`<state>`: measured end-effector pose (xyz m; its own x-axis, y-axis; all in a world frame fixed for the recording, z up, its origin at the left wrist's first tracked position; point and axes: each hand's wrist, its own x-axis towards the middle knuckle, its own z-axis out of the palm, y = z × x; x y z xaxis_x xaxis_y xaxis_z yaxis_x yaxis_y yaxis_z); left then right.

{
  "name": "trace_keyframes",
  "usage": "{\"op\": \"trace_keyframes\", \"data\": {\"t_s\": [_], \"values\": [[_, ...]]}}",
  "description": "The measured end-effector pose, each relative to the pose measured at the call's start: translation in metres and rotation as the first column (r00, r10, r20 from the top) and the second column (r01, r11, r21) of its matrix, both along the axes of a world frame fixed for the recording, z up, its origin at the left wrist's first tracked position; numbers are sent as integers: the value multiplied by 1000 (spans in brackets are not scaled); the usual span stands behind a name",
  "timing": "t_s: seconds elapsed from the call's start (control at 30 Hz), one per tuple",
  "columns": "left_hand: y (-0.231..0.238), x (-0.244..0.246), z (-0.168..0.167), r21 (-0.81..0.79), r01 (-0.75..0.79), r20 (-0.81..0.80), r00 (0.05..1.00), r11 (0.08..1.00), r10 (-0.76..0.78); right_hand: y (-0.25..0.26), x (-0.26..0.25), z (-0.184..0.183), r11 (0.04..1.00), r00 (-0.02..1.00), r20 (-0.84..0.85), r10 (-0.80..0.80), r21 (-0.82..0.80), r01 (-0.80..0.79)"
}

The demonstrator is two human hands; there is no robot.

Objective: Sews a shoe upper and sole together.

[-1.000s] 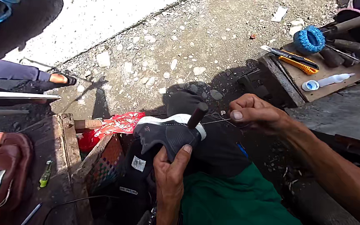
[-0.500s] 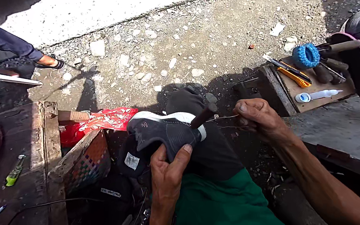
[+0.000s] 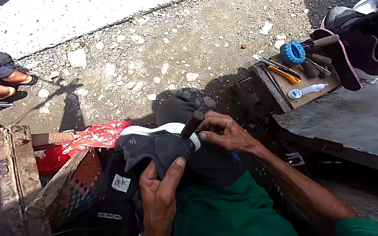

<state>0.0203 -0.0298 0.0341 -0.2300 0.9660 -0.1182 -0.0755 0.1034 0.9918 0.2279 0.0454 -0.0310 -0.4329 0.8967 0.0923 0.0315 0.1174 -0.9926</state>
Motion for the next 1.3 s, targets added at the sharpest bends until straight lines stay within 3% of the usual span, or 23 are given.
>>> {"op": "trace_keyframes", "data": {"t_s": [0.17, 0.4, 0.6, 0.73, 0.9, 1.03, 1.3], "values": [[1, 2, -1, 4, 6, 33, 999, 1000, -6, -7, 7, 15, 979, 972, -235, 18, -191, -65], [1, 7, -1, 6, 5, 67, 998, 1000, -6, -15, 10, 38, 948, 860, -505, -68, -301, -102], [0, 7, -3, 4, 0, 74, 997, 1000, 0, -22, 4, 44, 949, 815, -566, -122, -306, -71], [0, 5, -5, 14, -13, 53, 999, 1000, 13, -6, 10, 43, 980, 853, -520, -42, -189, -67], [3, 5, -3, 10, -11, 37, 999, 1000, 11, -8, -16, 63, 919, 528, -845, -87, -273, -285], [2, 8, -2, -3, -18, 48, 999, 1000, 18, -16, -19, 72, 914, 530, -795, -295, -396, -85], [2, 8, -3, -12, -18, 55, 998, 1000, 19, -23, -16, 83, 921, 501, -794, -346, -390, 17]]}}
